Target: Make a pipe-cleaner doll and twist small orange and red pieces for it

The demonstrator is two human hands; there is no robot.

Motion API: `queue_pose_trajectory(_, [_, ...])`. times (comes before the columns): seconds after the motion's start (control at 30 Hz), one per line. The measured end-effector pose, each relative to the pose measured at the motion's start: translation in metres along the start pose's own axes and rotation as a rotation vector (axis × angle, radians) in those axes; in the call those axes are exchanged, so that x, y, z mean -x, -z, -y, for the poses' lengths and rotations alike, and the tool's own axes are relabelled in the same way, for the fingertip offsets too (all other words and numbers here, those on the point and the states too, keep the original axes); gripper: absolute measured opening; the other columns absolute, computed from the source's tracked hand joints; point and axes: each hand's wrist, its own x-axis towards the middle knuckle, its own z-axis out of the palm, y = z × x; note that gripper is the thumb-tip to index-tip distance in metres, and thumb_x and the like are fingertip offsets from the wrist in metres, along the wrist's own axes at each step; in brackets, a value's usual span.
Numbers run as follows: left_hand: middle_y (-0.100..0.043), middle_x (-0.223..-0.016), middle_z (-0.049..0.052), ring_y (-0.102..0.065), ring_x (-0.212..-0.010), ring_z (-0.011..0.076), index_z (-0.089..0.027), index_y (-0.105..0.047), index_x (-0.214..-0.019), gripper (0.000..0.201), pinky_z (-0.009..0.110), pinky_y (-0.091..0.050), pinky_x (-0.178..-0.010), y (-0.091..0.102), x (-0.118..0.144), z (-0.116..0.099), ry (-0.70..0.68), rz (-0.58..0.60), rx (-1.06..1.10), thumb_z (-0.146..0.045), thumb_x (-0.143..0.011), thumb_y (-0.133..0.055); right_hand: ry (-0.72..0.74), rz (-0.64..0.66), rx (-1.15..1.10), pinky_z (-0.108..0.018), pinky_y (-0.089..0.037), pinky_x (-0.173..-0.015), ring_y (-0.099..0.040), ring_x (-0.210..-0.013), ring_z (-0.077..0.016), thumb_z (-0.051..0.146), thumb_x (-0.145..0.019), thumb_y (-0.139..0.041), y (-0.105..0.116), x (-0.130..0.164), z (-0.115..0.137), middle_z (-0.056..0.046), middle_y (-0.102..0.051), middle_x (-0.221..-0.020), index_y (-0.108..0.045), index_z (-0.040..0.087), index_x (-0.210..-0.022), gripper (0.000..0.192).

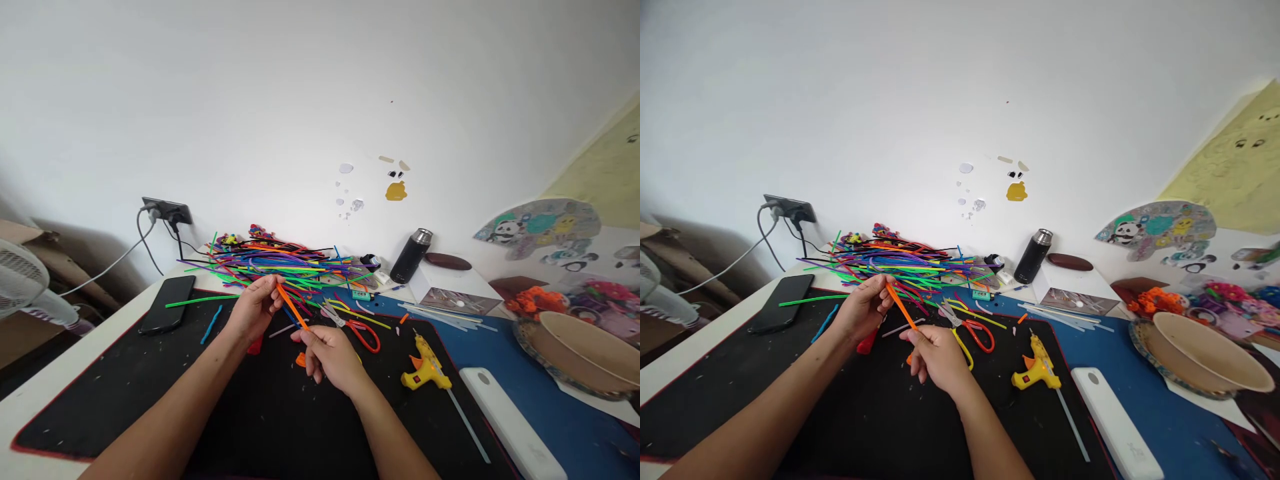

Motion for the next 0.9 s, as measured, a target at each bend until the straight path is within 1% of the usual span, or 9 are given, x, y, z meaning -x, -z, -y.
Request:
queue_pose_trajectory(0.17, [-0.053, -0.054, -0.005, -0.049, -0.046, 0.0077, -0.012, -0.076, -0.081, 0.035, 0.018, -0.034, -0.042, -0.001, 0.002, -0.001, -0.028, -0.045, -0.065, -0.040, -0.066, -0.091, -0.052, 0.083, -0.068, -0.020, -0.030, -0.041, -0.049, -0.037, -0.0092, 0.065, -0.091, -0.059, -0.001, 0.003, 0.003, 0.003, -0.060, -0.051, -0.075, 0.013, -0.110, 0.058])
queue_pose_trajectory(0.27, [-0.055, -0.055, -0.004, -0.052, -0.047, 0.0084, -0.012, -0.077, -0.083, 0.036, 0.018, -0.035, -0.043, 0.000, 0.003, -0.002, -0.020, -0.049, -0.060, -0.040, -0.066, -0.092, -0.046, 0.078, -0.075, -0.019, -0.028, -0.041, -0.051, -0.039, -0.0089, 0.067, -0.091, -0.059, -0.001, 0.004, 0.005, 0.002, -0.062, -0.055, -0.075, 0.013, -0.109, 0.059])
queue_pose_trajectory(0.43, [-0.059, -0.056, -0.003, -0.056, -0.049, 0.0089, -0.011, -0.078, -0.081, 0.042, 0.018, -0.038, -0.044, -0.004, 0.003, -0.003, -0.037, -0.069, -0.058, -0.042, -0.060, -0.096, 0.035, -0.048, -0.083, -0.020, -0.028, -0.041, -0.052, -0.039, -0.0087, 0.070, -0.089, -0.060, -0.002, 0.001, 0.004, 0.001, -0.065, -0.061, -0.074, 0.013, -0.113, 0.063])
queue_pose_trajectory(0.6, [-0.063, -0.057, 0.000, -0.061, -0.053, 0.0120, -0.012, -0.077, -0.078, 0.045, 0.018, -0.041, -0.046, -0.010, 0.007, 0.000, -0.032, -0.075, -0.129, -0.045, -0.057, -0.098, 0.119, -0.195, -0.050, -0.021, -0.032, -0.040, -0.050, -0.038, -0.0095, 0.070, -0.090, -0.059, -0.001, -0.003, 0.002, 0.002, -0.061, -0.056, -0.073, 0.012, -0.108, 0.063])
queue_pose_trajectory(0.77, [-0.061, -0.056, -0.001, -0.060, -0.051, 0.0116, -0.013, -0.074, -0.075, 0.042, 0.019, -0.041, -0.046, -0.009, 0.007, 0.003, -0.049, -0.080, -0.135, -0.045, -0.060, -0.096, 0.157, -0.267, -0.049, -0.022, -0.032, -0.040, -0.050, -0.038, -0.0098, 0.068, -0.092, -0.055, 0.002, -0.002, 0.002, 0.002, -0.060, -0.056, -0.074, 0.013, -0.103, 0.060])
queue_pose_trajectory(0.9, [-0.059, -0.055, -0.003, -0.058, -0.050, 0.0103, -0.014, -0.073, -0.074, 0.042, 0.018, -0.040, -0.045, -0.007, 0.005, 0.005, -0.038, -0.074, -0.132, -0.046, -0.059, -0.097, 0.155, -0.277, -0.068, -0.022, -0.032, -0.041, -0.050, -0.038, -0.0095, 0.068, -0.093, -0.056, 0.005, -0.001, 0.003, 0.002, -0.058, -0.054, -0.074, 0.014, -0.096, 0.056])
